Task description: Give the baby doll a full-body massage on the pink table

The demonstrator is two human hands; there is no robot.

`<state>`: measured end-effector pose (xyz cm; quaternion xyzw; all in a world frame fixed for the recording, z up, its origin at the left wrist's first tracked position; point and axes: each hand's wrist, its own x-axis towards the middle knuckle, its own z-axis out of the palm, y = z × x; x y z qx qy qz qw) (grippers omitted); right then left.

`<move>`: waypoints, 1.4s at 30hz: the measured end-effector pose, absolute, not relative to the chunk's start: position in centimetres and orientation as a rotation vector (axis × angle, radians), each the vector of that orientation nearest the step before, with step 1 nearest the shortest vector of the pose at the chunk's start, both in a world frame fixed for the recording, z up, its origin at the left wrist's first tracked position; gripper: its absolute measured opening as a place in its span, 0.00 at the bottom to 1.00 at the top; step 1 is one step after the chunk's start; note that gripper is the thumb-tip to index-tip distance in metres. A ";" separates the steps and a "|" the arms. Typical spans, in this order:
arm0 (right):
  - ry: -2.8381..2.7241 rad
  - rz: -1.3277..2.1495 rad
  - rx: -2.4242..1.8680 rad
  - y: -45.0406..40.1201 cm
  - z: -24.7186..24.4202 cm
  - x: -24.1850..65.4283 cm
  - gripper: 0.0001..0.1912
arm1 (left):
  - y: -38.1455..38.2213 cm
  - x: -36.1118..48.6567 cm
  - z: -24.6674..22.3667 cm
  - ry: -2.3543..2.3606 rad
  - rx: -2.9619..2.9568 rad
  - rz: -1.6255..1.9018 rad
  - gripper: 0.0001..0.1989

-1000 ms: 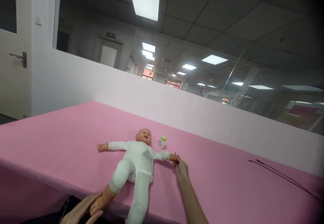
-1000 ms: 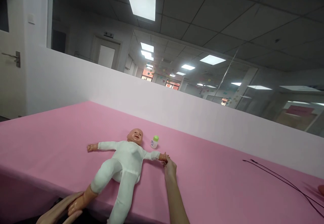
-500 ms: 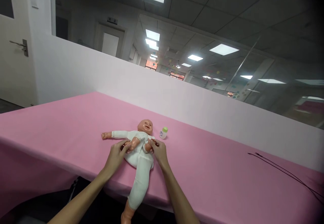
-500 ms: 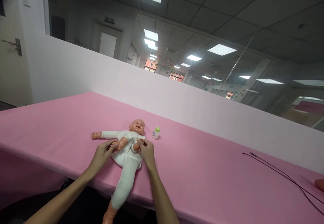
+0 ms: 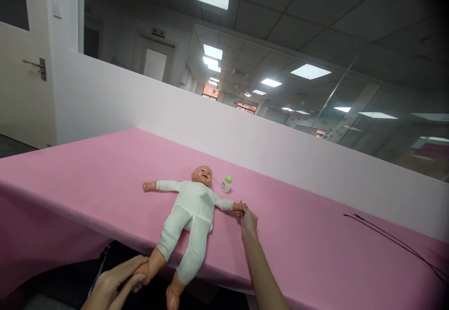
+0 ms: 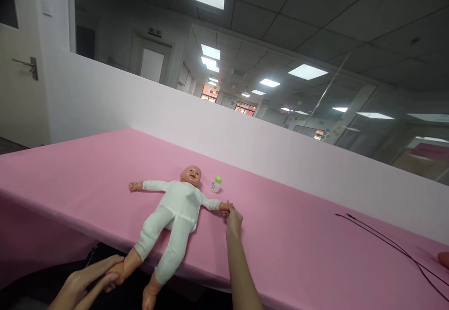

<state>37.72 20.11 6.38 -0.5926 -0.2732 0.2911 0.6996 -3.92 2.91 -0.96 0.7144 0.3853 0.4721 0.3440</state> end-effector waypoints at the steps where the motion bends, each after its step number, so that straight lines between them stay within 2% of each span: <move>1: -0.632 0.658 -1.289 20.1 6.9 37.2 0.23 | 3.5 -3.6 -0.7 1.039 1.824 1.285 0.14; 6: -1.185 0.627 -1.223 19.7 10.1 31.4 0.24 | 10.2 0.9 3.6 1.025 1.683 1.418 0.18; 8: -1.485 0.554 -1.258 19.3 10.2 28.7 0.21 | 13.1 3.2 5.3 0.994 1.623 1.470 0.20; 11: -1.630 0.442 -1.272 19.3 9.9 27.1 0.21 | 14.9 5.2 6.7 0.948 1.582 1.503 0.22; 14: -1.440 0.561 -1.291 19.9 10.2 29.7 0.23 | 12.8 4.2 6.4 0.937 1.623 1.471 0.21; 17: -1.019 0.609 -1.252 20.7 9.8 34.6 0.25 | 8.3 1.2 4.5 0.998 1.698 1.372 0.19; 22: -0.605 0.636 -1.356 20.7 5.7 39.4 0.23 | 2.7 -2.4 -0.6 0.969 1.762 1.185 0.19; 25: -0.613 0.636 -1.342 20.5 5.4 39.2 0.24 | 2.9 -2.4 -1.7 0.983 1.726 1.288 0.17; 28: -0.775 0.642 -1.220 20.2 7.7 36.9 0.24 | 5.7 -1.1 0.0 1.037 1.647 1.462 0.16; 31: -1.170 0.662 -1.194 19.5 9.8 32.9 0.26 | 10.1 1.5 2.6 1.002 1.585 1.506 0.20; 35: -1.566 0.575 -1.261 18.8 9.8 28.5 0.25 | 14.5 4.9 4.3 0.938 1.540 1.542 0.25; 38: -1.452 0.577 -1.282 19.1 9.5 29.6 0.26 | 13.6 4.7 3.9 0.920 1.542 1.504 0.24; 42: -0.987 0.598 -1.289 19.9 8.4 35.4 0.27 | 7.7 1.1 1.1 0.970 1.609 1.434 0.20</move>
